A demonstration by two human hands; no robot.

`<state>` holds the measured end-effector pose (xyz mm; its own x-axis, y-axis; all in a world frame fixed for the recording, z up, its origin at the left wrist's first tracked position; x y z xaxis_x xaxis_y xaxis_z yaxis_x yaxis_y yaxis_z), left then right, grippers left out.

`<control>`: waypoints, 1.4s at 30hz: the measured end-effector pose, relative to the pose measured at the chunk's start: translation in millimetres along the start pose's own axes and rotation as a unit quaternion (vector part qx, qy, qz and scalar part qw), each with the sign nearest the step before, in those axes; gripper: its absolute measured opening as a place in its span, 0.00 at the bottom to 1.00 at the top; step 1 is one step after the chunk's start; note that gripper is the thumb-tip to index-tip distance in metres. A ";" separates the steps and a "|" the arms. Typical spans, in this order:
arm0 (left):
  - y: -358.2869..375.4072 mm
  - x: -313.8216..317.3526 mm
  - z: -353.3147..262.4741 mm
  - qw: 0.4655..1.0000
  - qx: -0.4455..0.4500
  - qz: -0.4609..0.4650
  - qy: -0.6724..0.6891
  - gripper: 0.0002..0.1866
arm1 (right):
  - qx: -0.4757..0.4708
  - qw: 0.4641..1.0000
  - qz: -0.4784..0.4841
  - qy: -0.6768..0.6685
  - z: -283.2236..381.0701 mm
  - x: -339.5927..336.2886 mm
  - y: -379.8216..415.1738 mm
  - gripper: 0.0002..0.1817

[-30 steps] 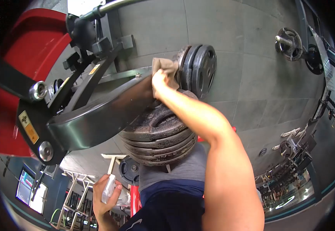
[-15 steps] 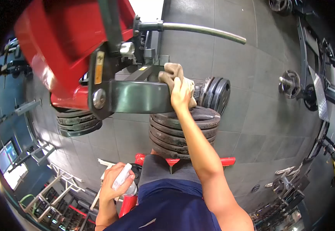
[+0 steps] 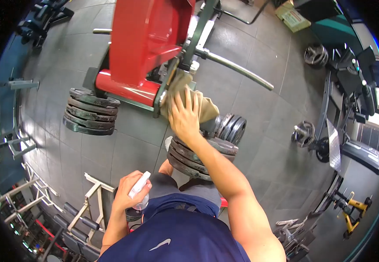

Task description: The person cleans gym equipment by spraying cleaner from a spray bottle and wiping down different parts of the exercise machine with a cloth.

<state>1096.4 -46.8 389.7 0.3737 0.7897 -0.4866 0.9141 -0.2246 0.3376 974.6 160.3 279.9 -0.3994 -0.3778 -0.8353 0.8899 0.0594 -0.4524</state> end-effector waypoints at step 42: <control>122.4 -69.7 118.4 0.954 0.027 -0.262 0.141 0.10 | 0.575 0.755 0.079 -0.305 -53.4 -11.5 105.8 0.22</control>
<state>1200.8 -196.9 369.5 -0.1866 0.9220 -0.3393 0.9735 0.2200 0.0623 1061.6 220.3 225.0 -0.4038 -0.8268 -0.3916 0.6593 -0.5597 0.5020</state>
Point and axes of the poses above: each hand's wrist, its own y-axis away from the middle knuckle, its own x-axis out of the palm, z = x × y, the point moved 6 cm from there along -y, towards the middle knuckle, and after that the axes turned 13 degrees about -z, right-handed, at the moved point
